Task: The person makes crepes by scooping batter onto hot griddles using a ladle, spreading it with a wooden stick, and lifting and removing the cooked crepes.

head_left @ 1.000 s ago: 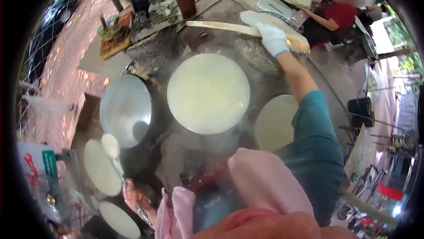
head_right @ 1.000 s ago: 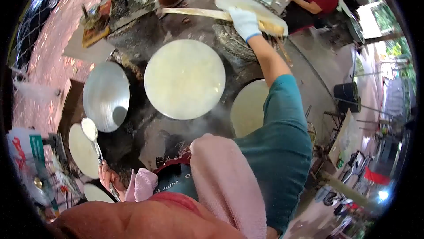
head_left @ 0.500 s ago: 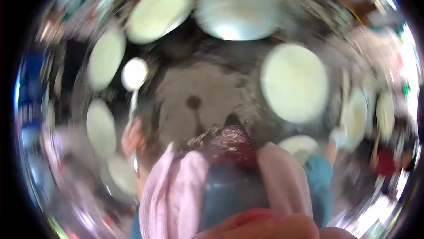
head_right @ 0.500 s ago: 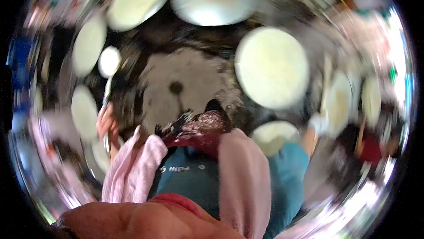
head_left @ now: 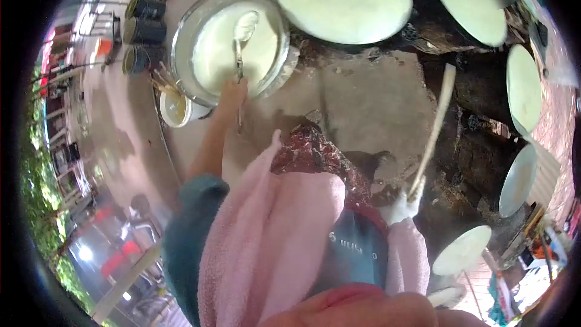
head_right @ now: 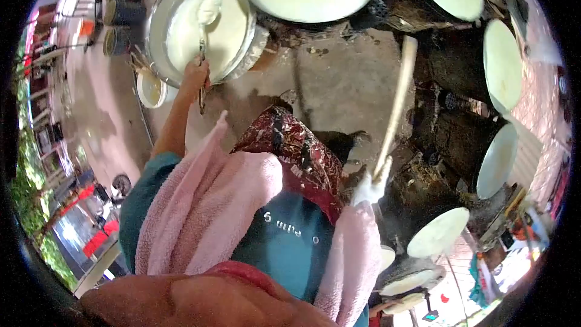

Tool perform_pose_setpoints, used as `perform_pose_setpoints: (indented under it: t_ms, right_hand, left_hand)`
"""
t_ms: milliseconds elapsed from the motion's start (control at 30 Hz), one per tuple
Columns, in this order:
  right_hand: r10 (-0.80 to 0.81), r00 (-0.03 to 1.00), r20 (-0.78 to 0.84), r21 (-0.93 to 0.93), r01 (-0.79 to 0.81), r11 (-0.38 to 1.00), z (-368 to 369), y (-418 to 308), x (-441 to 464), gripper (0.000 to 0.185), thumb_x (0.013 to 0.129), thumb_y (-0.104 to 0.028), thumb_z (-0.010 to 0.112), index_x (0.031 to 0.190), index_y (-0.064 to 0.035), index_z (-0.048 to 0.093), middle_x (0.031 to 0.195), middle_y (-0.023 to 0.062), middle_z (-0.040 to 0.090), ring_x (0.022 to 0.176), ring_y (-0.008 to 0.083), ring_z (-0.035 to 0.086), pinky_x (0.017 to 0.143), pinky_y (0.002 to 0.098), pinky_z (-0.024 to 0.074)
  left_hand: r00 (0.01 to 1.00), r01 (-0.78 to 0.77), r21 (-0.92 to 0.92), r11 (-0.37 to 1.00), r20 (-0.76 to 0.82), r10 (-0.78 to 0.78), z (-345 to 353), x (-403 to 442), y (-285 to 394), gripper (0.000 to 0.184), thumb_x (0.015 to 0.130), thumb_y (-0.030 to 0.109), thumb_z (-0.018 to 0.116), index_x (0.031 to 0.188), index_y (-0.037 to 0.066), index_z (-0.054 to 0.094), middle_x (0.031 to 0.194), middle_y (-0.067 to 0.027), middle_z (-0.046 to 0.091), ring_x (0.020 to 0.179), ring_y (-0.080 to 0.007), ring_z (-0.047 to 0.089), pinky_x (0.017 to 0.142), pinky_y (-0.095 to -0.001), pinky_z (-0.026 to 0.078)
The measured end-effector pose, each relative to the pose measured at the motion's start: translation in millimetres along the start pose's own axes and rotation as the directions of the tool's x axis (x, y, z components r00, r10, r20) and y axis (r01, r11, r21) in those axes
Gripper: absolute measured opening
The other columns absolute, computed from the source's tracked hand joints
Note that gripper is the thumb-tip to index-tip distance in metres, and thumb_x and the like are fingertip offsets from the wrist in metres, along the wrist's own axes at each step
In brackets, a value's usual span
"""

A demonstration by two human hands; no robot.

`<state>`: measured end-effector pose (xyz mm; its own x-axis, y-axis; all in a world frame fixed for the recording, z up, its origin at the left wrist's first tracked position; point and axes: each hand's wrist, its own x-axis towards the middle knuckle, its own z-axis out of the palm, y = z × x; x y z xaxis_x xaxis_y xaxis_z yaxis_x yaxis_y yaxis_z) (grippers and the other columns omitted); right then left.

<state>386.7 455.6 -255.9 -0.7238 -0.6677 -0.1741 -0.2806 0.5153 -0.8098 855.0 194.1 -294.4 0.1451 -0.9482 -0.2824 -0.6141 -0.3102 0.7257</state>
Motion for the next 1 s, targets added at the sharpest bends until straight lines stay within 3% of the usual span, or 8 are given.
perform_pose_setpoints:
  t_ms: [67,367,467,533,567,667,800,1000]
  right_hand:
    - [0.201,0.963,0.18,-0.06,-0.193,0.979,28.5,-28.2,-14.1,0.059,0.087,0.001,0.061,0.142,-0.0128,0.043,0.141,0.0098,0.049,0.121,0.0194,0.053,0.102,0.0287,0.0431]
    - [0.185,0.908,0.376,-0.22,-0.106,0.97,105.0,-74.7,-39.8,0.057,0.082,0.012,0.059,0.136,-0.0001,0.048,0.136,0.0131,0.054,0.12,0.0189,0.054,0.1,0.0269,0.0425]
    - [0.064,0.882,0.467,-0.148,0.006,0.989,117.0,-37.9,-42.3,0.059,0.081,0.012,0.061,0.137,-0.0036,0.049,0.136,0.0102,0.054,0.116,0.0169,0.056,0.095,0.0254,0.0457]
    - [0.184,0.811,0.555,-0.201,-0.084,0.976,139.1,-61.7,-52.5,0.06,0.081,0.01,0.063,0.138,-0.0039,0.048,0.132,0.0091,0.057,0.109,0.0156,0.059,0.092,0.0253,0.0478]
    - [0.266,0.771,0.579,-0.239,-0.151,0.959,153.1,-77.2,-61.7,0.063,0.08,0.007,0.067,0.139,-0.0059,0.047,0.124,0.0071,0.061,0.099,0.0142,0.061,0.088,0.0246,0.049]
    - [0.112,0.66,0.743,-0.201,0.061,0.978,182.4,-32.8,-90.0,0.057,0.086,-0.017,0.069,0.139,-0.0104,0.048,0.118,0.0093,0.066,0.099,0.0155,0.064,0.083,0.0277,0.0499]
    - [0.293,0.448,0.845,-0.377,0.108,0.92,192.7,-61.5,-143.8,0.043,0.093,-0.028,0.057,0.126,-0.0011,0.055,0.113,0.0234,0.063,0.103,0.0346,0.061,0.086,0.0331,0.0476]
    - [0.117,0.468,0.876,-0.113,-0.037,0.993,129.8,-32.4,-169.2,0.044,0.093,-0.028,0.058,0.131,-0.0074,0.054,0.114,0.016,0.066,0.099,0.0188,0.063,0.089,0.0289,0.0457]
  left_hand:
    - [0.802,-0.497,0.648,0.577,0.09,0.591,-8.3,46.5,-111.7,0.02,0.092,0.018,0.05,0.09,0.0,0.057,0.07,-0.0163,0.059,0.059,-0.0321,0.058,0.057,-0.0439,0.047]
    - [0.872,-0.425,0.578,0.697,0.469,0.142,15.9,182.5,-218.9,0.027,0.09,0.022,0.05,0.095,0.0,0.065,0.08,-0.0206,0.067,0.07,-0.035,0.066,0.065,-0.0457,0.052]
    - [0.803,-0.021,0.534,0.845,0.513,-0.304,-15.5,123.8,-159.9,0.03,0.088,0.026,0.053,0.099,0.001,0.064,0.077,-0.0177,0.067,0.07,-0.0335,0.065,0.064,-0.0426,0.052]
    - [0.645,-0.321,0.288,0.902,0.764,-0.015,4.7,91.9,-251.1,0.029,0.096,0.029,0.045,0.088,0.006,0.061,0.07,-0.0055,0.055,0.064,-0.0192,0.052,0.056,-0.0363,0.043]
    - [0.717,0.449,-0.16,0.879,0.651,-0.248,7.1,54.7,-249.7,0.033,0.101,0.034,0.041,0.094,0.005,0.057,0.071,-0.0011,0.051,0.062,-0.0156,0.047,0.051,-0.0342,0.038]
    - [0.547,0.836,-0.503,0.219,0.798,-0.254,14.7,-14.6,-210.3,0.035,0.102,0.031,0.039,0.092,0.003,0.057,0.054,0.005,0.034,0.038,-0.0059,0.027,0.038,-0.0255,0.026]
    - [0.749,0.639,-0.769,0.038,0.609,-0.261,8.9,-97.0,-97.6,0.027,0.099,0.029,0.048,0.093,0.004,0.055,0.054,0.0107,0.03,0.047,-0.0023,0.032,0.046,-0.0221,0.03]
    - [0.855,0.519,-0.853,-0.061,0.519,0.003,-50.6,-150.8,-42.6,0.027,0.099,0.027,0.048,0.1,0.0,0.053,0.059,0.0084,0.038,0.049,-0.0053,0.042,0.046,-0.021,0.029]
